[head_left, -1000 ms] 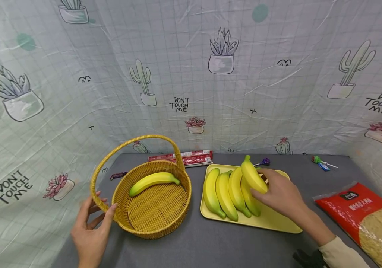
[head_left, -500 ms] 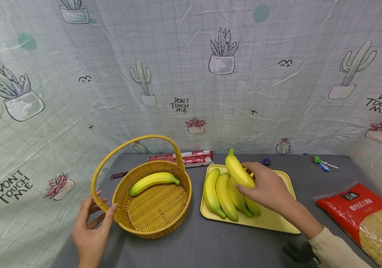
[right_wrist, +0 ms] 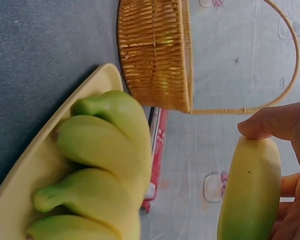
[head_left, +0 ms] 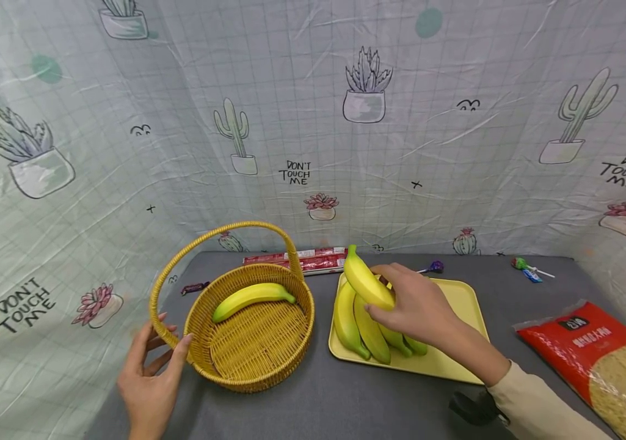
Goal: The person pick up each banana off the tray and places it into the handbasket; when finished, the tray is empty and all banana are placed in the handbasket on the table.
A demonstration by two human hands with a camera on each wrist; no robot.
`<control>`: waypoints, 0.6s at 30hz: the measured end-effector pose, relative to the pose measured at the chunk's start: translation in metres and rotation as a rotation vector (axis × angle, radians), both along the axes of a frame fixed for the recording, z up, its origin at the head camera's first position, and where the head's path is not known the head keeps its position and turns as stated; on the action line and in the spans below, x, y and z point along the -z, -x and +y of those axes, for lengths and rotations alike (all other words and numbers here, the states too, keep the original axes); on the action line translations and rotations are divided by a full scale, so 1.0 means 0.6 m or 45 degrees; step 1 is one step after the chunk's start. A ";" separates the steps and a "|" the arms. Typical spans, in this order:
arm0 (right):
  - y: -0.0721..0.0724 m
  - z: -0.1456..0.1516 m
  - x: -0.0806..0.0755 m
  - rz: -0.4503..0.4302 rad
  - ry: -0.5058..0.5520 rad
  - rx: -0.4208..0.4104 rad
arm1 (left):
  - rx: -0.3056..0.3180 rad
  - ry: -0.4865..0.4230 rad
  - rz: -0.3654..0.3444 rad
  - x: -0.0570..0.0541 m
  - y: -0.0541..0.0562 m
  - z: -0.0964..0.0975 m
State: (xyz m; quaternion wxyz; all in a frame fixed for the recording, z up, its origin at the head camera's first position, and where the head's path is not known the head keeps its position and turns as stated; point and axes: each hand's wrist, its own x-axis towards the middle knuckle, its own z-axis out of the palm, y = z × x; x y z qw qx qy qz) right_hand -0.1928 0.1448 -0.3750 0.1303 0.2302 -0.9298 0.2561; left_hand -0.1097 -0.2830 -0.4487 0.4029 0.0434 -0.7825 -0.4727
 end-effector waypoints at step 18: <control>0.003 -0.069 -0.031 0.029 -0.128 -0.195 | -0.003 -0.002 -0.003 0.005 0.002 -0.004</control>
